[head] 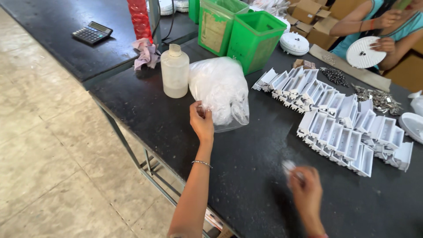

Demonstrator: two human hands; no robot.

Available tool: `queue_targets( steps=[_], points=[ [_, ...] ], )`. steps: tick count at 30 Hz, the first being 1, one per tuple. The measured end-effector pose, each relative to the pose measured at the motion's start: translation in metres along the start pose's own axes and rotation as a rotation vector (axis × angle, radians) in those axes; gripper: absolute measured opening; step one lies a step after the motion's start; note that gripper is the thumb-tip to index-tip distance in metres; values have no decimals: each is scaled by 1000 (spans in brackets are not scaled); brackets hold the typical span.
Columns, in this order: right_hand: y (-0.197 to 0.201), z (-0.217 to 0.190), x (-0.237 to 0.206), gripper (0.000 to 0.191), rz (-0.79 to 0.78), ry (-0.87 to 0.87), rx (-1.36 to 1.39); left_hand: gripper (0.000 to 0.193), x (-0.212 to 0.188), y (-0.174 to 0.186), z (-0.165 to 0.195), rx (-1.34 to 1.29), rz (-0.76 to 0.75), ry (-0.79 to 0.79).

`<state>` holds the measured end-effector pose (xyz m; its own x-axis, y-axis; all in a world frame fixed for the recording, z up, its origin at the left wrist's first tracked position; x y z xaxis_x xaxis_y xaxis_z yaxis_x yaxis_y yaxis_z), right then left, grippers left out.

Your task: The person repeatedly picks up white rectangular plastic components, places them into clear plastic bags, and stacks the packaged units on the table. The person also handles a large plastic bag of packaging material and a plastic bottle, moving them aside to access the workspace.

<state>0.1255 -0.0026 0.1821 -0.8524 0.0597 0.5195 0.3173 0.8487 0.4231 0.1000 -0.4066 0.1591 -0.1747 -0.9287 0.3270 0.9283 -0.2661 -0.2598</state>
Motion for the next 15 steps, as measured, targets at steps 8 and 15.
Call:
queue_targets(
  steps=[8,15],
  points=[
    [-195,-188,84,29,-195,626,105,35,54,-25,-22,43,50,-63],
    [-403,-189,168,49,-377,773,-353,15,116,-55,-59,24,11,65]
  ],
)
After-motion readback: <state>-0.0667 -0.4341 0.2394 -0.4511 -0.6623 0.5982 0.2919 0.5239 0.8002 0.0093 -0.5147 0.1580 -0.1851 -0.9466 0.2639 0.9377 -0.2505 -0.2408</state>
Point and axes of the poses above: each hand's wrist, its own x-axis towards the middle knuckle, its own y-axis out of the back of the hand, z = x × y, the point moved 7 cm from there along x, towards the middle knuckle, and after that the axes turned 9 degrees about z, right-handed, at the moved point
